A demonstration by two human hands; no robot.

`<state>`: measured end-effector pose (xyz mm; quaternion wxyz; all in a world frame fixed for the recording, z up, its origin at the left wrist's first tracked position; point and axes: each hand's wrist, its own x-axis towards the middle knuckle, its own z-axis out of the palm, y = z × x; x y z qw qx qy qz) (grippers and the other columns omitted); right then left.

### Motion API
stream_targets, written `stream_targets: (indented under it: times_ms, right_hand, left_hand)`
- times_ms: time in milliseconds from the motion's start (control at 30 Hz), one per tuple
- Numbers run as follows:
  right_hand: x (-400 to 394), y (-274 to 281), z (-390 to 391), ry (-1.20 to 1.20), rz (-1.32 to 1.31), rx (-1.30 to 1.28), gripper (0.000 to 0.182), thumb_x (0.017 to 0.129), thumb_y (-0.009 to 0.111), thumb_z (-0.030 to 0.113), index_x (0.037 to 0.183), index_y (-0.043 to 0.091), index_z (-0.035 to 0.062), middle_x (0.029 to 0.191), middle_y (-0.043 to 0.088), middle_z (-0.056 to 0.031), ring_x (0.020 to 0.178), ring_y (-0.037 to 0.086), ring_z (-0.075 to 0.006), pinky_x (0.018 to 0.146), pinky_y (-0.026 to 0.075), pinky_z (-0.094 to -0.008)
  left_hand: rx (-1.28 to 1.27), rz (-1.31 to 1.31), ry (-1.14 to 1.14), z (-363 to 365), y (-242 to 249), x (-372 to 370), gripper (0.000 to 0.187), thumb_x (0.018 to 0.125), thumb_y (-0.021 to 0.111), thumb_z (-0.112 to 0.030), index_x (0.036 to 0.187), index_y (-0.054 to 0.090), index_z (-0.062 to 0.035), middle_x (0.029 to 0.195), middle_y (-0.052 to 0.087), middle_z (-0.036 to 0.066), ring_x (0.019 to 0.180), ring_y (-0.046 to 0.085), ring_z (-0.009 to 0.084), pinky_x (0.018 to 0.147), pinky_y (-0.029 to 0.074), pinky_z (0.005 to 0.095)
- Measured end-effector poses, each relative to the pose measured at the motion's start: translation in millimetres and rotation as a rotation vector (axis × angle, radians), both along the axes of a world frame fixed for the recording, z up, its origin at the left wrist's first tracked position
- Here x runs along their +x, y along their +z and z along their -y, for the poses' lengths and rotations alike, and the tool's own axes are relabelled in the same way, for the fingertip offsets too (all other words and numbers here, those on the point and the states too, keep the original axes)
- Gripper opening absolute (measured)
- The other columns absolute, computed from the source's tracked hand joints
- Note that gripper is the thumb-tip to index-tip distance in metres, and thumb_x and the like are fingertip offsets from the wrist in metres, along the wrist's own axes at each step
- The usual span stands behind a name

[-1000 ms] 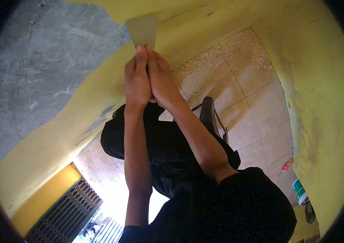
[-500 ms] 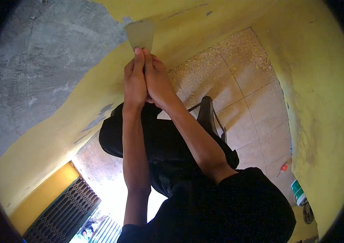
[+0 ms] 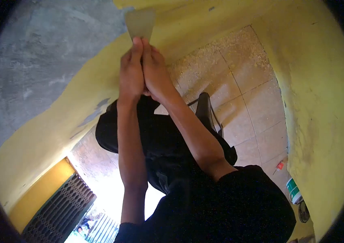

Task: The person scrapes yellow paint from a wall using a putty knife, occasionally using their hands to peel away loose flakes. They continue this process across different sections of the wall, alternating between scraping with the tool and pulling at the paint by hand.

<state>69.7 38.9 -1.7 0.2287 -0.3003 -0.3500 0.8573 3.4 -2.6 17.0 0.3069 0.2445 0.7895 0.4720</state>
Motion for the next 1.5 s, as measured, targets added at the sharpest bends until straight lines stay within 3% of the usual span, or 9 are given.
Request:
stream_targets:
  times_ms: [67,167,233,333,400,567,733,967,1500]
  right_hand:
    - [-11,0,6,-0.171,-0.033,-0.135,0.051,0.109,0.035,0.046,0.108,0.058,0.0008,0.076,0.058,-0.0042,0.059,0.051,-0.0092,0.046,0.041,-0.0272]
    - [-23,12,6,-0.351,-0.110,-0.058,0.048,0.109,0.035,0.046,0.104,0.057,0.0033,0.067,0.053,-0.0005,0.050,0.045,-0.0073,0.039,0.037,-0.0265]
    - [-13,4,1,-0.248,-0.106,-0.067,0.048,0.109,0.035,0.046,0.103,0.057,0.0041,0.066,0.051,0.0004,0.049,0.044,-0.0069,0.038,0.035,-0.0260]
    - [-7,9,-3,-0.152,-0.113,-0.096,0.047,0.109,0.035,0.046,0.102,0.056,0.0051,0.065,0.050,0.0014,0.047,0.042,-0.0066,0.035,0.033,-0.0254]
    - [-4,17,0,-0.144,-0.099,-0.135,0.046,0.109,0.035,0.046,0.102,0.056,0.0052,0.065,0.049,0.0016,0.046,0.041,-0.0068,0.035,0.033,-0.0253]
    - [-1,12,0,-0.071,-0.021,-0.081,0.045,0.109,0.036,0.046,0.101,0.057,0.0063,0.066,0.051,0.0016,0.049,0.043,-0.0059,0.038,0.034,-0.0251]
    - [-3,26,-5,-0.097,-0.056,-0.103,0.047,0.109,0.037,0.045,0.103,0.059,0.0037,0.070,0.054,0.0004,0.055,0.046,-0.0062,0.042,0.036,-0.0257]
    - [-3,27,0,-0.165,-0.035,-0.065,0.050,0.109,0.037,0.045,0.107,0.061,0.0005,0.079,0.058,-0.0040,0.066,0.052,-0.0092,0.048,0.040,-0.0261]
    - [-5,4,-3,-0.149,-0.081,-0.135,0.050,0.109,0.036,0.047,0.104,0.059,0.0027,0.075,0.055,-0.0021,0.059,0.048,-0.0074,0.045,0.040,-0.0271]
  left_hand:
    - [0.032,-0.021,-0.013,-6,13,1,0.060,0.105,0.042,-0.052,0.098,0.069,0.0009,0.082,0.067,0.009,0.075,0.060,0.0162,0.073,0.049,0.0303]
    - [0.060,0.044,-0.024,-10,32,4,0.061,0.105,0.041,-0.052,0.096,0.069,0.0013,0.083,0.067,0.009,0.076,0.060,0.0153,0.074,0.048,0.0296]
    - [0.077,0.091,-0.041,-10,34,5,0.061,0.106,0.041,-0.052,0.096,0.069,0.0016,0.084,0.068,0.009,0.078,0.059,0.0146,0.074,0.048,0.0294]
    - [0.001,-0.133,-0.009,-15,21,3,0.057,0.107,0.041,-0.044,0.092,0.069,0.0026,0.085,0.069,0.016,0.082,0.063,0.0228,0.081,0.049,0.0370]
    - [0.060,-0.018,-0.026,-11,25,7,0.060,0.107,0.040,-0.050,0.092,0.068,0.0005,0.083,0.067,0.008,0.077,0.059,0.0144,0.075,0.048,0.0292]
    - [0.083,0.009,0.001,-7,20,6,0.059,0.107,0.040,-0.049,0.091,0.067,0.0005,0.080,0.066,0.006,0.075,0.059,0.0148,0.075,0.048,0.0291]
    - [0.068,0.080,-0.023,-12,48,6,0.060,0.107,0.039,-0.051,0.092,0.067,-0.0001,0.082,0.067,0.008,0.077,0.060,0.0150,0.076,0.048,0.0294]
    - [-0.007,0.021,0.001,-9,32,7,0.062,0.107,0.037,-0.050,0.090,0.066,0.0009,0.082,0.067,0.010,0.078,0.061,0.0175,0.078,0.049,0.0316]
    - [0.027,0.016,-0.008,-18,34,10,0.059,0.107,0.041,-0.045,0.093,0.069,0.0047,0.082,0.069,0.015,0.079,0.063,0.0207,0.077,0.050,0.0363]
